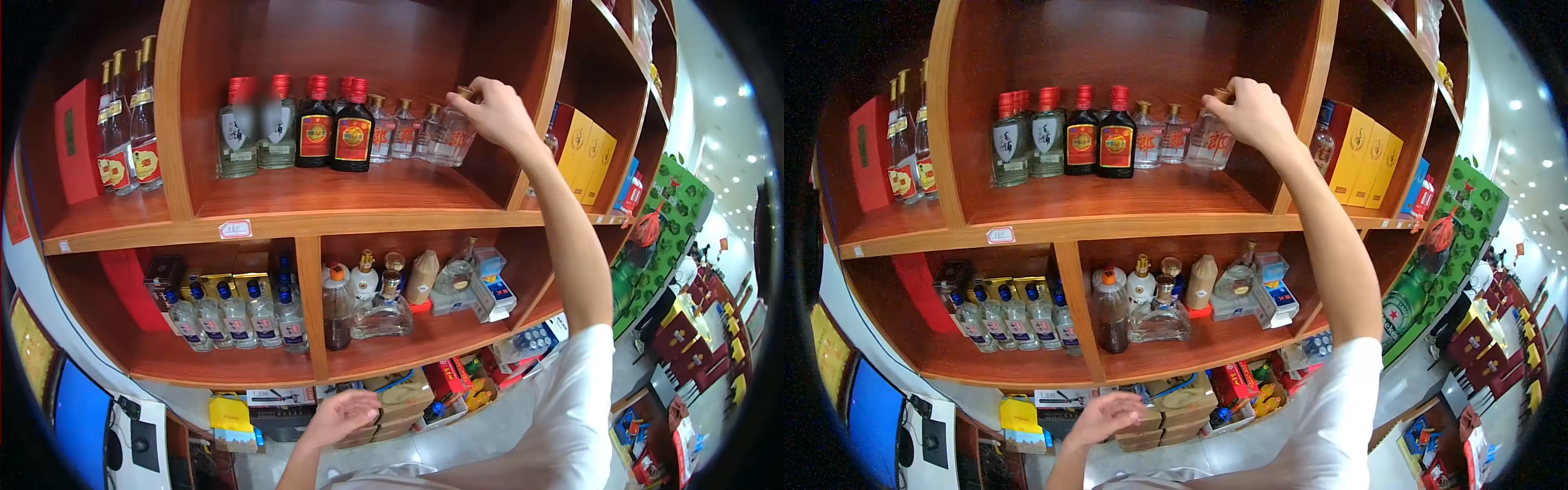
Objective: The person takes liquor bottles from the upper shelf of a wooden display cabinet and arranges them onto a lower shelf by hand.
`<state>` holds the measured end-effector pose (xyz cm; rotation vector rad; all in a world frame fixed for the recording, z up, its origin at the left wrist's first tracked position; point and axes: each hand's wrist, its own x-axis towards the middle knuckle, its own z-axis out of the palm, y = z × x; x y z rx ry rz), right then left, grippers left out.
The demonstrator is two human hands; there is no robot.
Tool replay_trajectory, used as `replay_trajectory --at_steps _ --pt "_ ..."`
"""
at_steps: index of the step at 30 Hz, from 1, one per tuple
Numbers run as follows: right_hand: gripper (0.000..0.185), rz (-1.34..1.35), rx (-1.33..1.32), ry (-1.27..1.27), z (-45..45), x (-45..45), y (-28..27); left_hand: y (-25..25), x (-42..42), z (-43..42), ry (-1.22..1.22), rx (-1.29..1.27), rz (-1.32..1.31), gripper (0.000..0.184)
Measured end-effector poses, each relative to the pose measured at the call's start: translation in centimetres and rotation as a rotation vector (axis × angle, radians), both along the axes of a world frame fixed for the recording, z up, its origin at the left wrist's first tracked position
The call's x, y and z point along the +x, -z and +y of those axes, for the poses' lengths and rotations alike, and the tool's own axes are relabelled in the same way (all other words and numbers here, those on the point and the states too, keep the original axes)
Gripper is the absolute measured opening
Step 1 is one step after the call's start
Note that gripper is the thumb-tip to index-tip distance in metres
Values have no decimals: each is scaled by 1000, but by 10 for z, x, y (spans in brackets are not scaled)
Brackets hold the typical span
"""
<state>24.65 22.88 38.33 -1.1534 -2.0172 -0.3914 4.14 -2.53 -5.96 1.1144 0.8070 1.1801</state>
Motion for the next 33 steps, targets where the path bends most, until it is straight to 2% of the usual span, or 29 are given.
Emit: replay_trajectory --at_steps 1,3,5,8,10,12,14,15,16,18,20,21,24,26,30,31,33 --pt "52 0 30 -62 -25 0 3 -12 -2 9 49 137 68 46" --pt "49 5 24 -219 -72 -1 17 -58 6 16 46 190 -58 55" --pt "46 -36 -70 -362 -114 -6 39 -103 18 19 -78 329 -110 68" --pt "33 -136 -342 -540 -158 -20 93 -152 34 22 -143 470 -357 68" --pt "35 -284 -321 -616 -178 -30 130 -122 19 36 -230 546 8 62" --pt "38 -358 -260 -666 -186 -40 154 -110 16 35 -254 549 124 56" --pt "44 -379 -307 -682 -179 -45 141 -116 19 23 -225 493 0 50" --pt "46 -355 -360 -680 -167 -49 124 -126 23 16 -191 434 -130 53" --pt "62 -253 -426 -609 -152 -56 101 -121 20 13 -214 415 -195 55" --pt "55 -6 -54 -522 -77 -66 77 -98 12 3 -258 377 -324 60" --pt "48 73 73 -242 -2 -72 51 -71 -1 -8 -318 358 -399 69" --pt "50 127 66 -221 29 -74 47 -64 -7 -17 -348 333 -449 69" --pt "66 254 -344 -225 102 -91 40 -53 -26 -39 -455 297 -502 71" --pt "69 253 -315 -195 146 -109 54 -49 -35 -52 -516 278 -525 69" --pt "72 195 -357 -278 137 -111 52 -44 -44 -60 -515 272 -563 70" --pt "67 186 -302 -238 146 -112 54 -44 -45 -61 -504 266 -558 71" --pt "65 191 -360 -241 138 -102 53 -44 -46 -58 -476 257 -548 71"
